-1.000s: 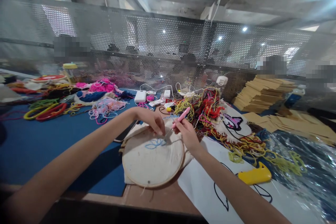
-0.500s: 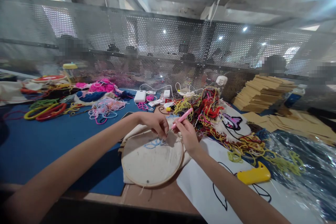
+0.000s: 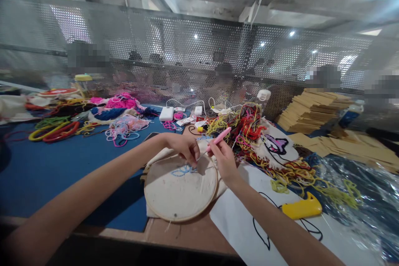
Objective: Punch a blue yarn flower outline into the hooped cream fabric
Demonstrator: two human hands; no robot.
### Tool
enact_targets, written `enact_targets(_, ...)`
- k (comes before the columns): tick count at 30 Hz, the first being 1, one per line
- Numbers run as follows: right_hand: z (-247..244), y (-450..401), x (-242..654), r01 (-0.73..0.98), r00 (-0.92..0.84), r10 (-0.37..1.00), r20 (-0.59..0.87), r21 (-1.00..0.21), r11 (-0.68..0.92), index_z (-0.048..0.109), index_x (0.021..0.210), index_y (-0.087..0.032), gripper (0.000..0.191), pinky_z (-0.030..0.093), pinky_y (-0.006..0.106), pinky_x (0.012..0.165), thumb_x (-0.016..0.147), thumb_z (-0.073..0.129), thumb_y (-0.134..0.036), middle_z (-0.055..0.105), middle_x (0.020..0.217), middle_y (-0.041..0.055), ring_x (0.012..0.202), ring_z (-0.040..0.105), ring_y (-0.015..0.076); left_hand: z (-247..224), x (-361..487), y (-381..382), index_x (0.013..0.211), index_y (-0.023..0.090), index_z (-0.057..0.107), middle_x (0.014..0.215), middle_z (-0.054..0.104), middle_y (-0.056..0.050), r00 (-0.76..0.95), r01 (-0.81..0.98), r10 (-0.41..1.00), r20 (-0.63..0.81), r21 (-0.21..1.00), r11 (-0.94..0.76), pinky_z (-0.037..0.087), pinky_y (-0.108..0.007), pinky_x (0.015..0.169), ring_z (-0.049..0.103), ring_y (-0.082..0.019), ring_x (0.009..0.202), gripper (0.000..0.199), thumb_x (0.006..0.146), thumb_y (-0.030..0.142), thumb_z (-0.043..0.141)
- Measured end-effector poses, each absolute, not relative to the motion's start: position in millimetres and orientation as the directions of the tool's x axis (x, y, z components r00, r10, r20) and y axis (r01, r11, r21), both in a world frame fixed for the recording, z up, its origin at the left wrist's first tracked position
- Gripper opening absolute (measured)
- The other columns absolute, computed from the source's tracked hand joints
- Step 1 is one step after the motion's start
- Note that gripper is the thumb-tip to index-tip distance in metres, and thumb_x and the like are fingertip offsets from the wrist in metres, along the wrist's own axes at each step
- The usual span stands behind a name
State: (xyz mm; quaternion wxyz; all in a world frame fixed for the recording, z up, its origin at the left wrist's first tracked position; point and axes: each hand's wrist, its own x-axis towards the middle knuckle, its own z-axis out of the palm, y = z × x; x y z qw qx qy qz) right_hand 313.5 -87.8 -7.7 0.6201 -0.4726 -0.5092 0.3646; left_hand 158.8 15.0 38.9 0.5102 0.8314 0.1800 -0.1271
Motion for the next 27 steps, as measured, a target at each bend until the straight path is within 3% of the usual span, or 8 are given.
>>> enact_targets(13,-13.1,-90.5,313.4,0.201,0.131,0.913,0.386,-0.912,0.357,0.055,0.079,-0.02,0.025,0.038,0.023,0.056,0.081,0.055,-0.045,0.054,0.068,-0.0013,0.061,0.049,0.0134,39.4,159.7,13.6,0.059,0.018,0.068,0.048,0.058,0.0,0.895,0.446,0.16,-0.417,0.818,-0.362,0.028,-0.022,0.042,0.043,-0.01,0.043,0.012,0.063,0.029,0.07)
enact_targets(27,-10.9,-88.9,314.5,0.206,0.176,0.908,0.381,-0.916,0.345,0.054,0.077,-0.019,0.03,0.041,0.023,0.054,0.08,0.056,-0.048,0.058,0.067,-0.0003,0.057,0.051,0.0124,34.4,160.1,16.1,0.063,0.017,0.071,0.05,0.059,-0.001,0.897,0.44,0.146,-0.417,0.816,-0.375,0.033,-0.021,0.041,0.046,-0.01,0.043,0.017,0.06,0.033,0.075)
